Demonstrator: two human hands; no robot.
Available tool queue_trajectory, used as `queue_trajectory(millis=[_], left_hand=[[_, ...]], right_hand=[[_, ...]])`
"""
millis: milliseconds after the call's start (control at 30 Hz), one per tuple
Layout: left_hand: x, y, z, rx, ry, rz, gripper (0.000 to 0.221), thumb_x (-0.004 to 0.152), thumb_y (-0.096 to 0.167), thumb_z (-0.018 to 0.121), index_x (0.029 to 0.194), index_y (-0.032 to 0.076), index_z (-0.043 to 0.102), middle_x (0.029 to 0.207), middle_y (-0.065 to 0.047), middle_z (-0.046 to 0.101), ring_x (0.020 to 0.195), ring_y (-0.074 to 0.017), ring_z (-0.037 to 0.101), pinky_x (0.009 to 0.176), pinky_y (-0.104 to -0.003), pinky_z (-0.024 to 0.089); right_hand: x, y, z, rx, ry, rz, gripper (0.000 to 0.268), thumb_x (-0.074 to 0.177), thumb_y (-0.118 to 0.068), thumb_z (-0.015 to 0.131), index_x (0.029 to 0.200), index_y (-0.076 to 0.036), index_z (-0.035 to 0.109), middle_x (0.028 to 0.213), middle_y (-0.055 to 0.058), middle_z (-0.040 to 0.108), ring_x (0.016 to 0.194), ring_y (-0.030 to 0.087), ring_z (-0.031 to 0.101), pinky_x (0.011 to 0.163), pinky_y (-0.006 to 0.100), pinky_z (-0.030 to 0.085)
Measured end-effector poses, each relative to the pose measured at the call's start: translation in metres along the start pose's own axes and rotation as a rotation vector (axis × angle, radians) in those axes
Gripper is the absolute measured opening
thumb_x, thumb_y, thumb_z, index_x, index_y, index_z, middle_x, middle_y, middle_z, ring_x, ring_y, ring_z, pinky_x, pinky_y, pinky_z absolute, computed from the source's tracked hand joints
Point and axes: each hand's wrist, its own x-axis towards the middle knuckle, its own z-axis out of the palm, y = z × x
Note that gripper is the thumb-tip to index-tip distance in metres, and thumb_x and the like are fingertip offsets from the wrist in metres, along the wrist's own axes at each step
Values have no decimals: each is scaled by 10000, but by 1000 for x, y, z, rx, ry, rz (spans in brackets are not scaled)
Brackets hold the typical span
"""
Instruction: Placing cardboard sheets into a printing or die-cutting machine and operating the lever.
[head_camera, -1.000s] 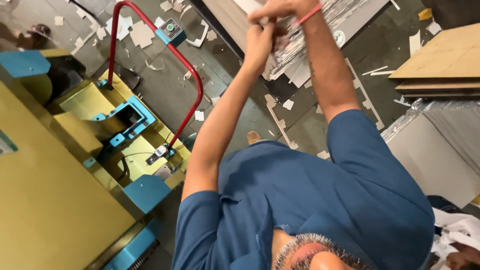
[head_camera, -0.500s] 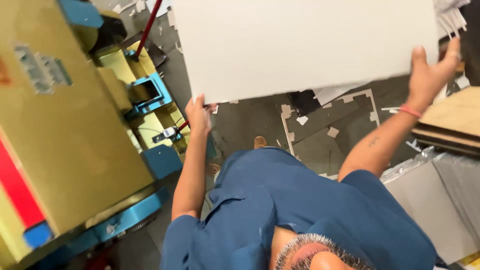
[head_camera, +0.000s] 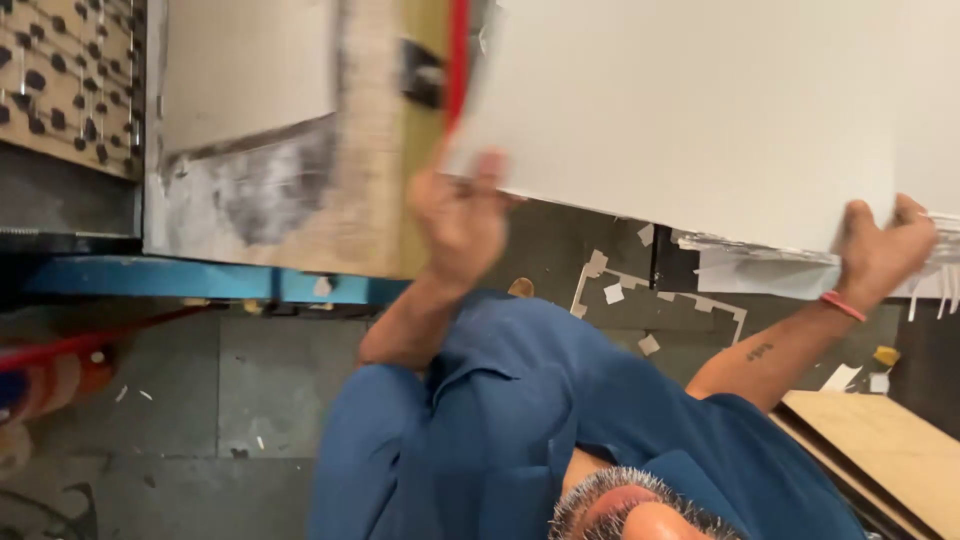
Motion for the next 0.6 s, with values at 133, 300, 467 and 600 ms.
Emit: queue_trajectory(millis=[133, 300, 467, 600], left_hand=[[16, -52, -101, 33, 322, -23, 299, 1134, 263, 580, 1101, -32, 618, 775, -42, 665, 574, -104, 595, 516, -269, 463], [40, -168, -237, 196, 507, -178, 363, 1097, 318, 548, 1119, -36, 625, 766, -42, 669, 571, -81, 608, 483, -240, 465], [35, -361, -388, 924, 540, -442, 331, 1035, 286, 685, 992, -42, 702, 909, -155, 727, 826, -296, 679, 757, -439, 532], [39, -404, -458, 1360, 563, -591, 318, 842, 308, 745, 898, -5, 752, 1140, -203, 665, 1052, -391, 615, 832, -494, 514]], right_hand=[[0, -41, 69, 118, -89, -43, 478, 894, -16, 818, 1301, 138, 622, 1304, 266, 664, 1232, 333, 652, 1079, 410, 503], [-52, -148, 139, 231, -177, -158, 584, 970, -73, 847, 1414, 135, 530, 1427, 282, 604, 1364, 339, 596, 1163, 418, 468], [-98, -201, 224, 94, -340, -323, 586, 927, -149, 846, 1390, 75, 566, 1291, 274, 672, 1206, 348, 670, 1022, 418, 525], [-124, -278, 274, -41, -429, -279, 593, 894, -209, 848, 1368, 36, 588, 1161, 251, 721, 1080, 351, 712, 932, 415, 539]])
